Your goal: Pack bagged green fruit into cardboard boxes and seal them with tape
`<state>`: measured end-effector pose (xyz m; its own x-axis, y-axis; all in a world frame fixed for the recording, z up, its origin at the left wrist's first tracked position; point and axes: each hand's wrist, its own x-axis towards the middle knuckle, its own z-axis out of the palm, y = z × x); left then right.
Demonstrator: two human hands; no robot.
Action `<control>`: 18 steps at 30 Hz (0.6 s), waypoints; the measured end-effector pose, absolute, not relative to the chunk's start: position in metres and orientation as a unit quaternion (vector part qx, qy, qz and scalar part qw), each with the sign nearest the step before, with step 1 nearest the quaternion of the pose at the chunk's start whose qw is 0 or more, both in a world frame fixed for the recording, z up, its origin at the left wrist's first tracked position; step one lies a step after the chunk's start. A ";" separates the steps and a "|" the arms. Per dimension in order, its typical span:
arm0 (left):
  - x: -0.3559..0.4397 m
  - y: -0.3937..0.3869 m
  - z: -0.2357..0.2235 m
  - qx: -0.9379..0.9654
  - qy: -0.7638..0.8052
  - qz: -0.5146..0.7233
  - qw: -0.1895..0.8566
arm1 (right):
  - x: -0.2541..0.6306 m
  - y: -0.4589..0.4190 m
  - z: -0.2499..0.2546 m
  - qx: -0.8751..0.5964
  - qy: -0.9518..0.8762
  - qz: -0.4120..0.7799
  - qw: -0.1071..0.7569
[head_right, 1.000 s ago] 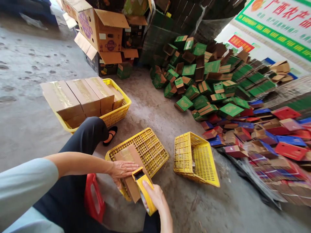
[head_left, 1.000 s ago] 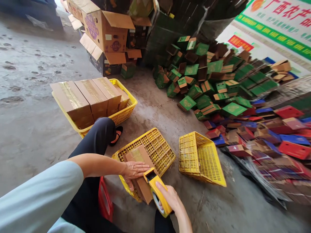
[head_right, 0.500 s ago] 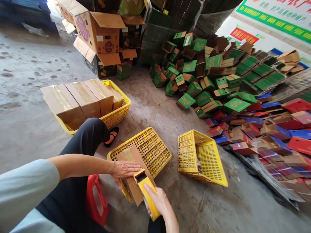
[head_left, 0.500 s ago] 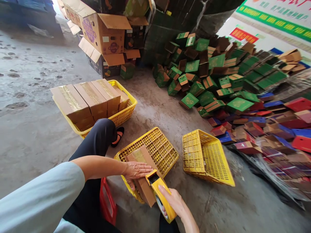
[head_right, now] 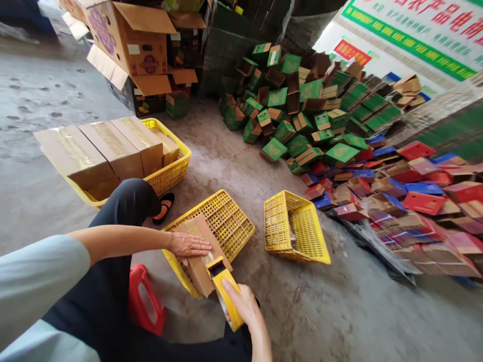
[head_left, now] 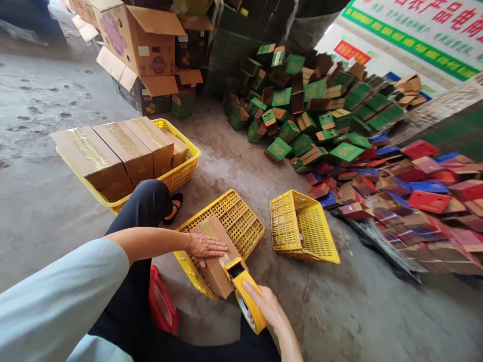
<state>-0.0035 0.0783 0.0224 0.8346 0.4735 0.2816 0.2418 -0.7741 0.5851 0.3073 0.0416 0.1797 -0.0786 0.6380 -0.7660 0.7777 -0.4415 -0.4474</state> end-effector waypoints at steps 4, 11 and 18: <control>-0.043 0.103 0.031 0.911 0.188 0.195 0.311 | 0.281 0.046 0.176 0.662 0.523 -0.536 0.039; -0.069 0.103 0.046 0.921 0.241 0.152 0.267 | 0.263 0.056 0.159 0.646 0.514 -0.564 0.024; -0.011 0.064 0.034 0.927 0.255 0.166 0.218 | 0.267 0.055 0.158 0.647 0.521 -0.555 0.046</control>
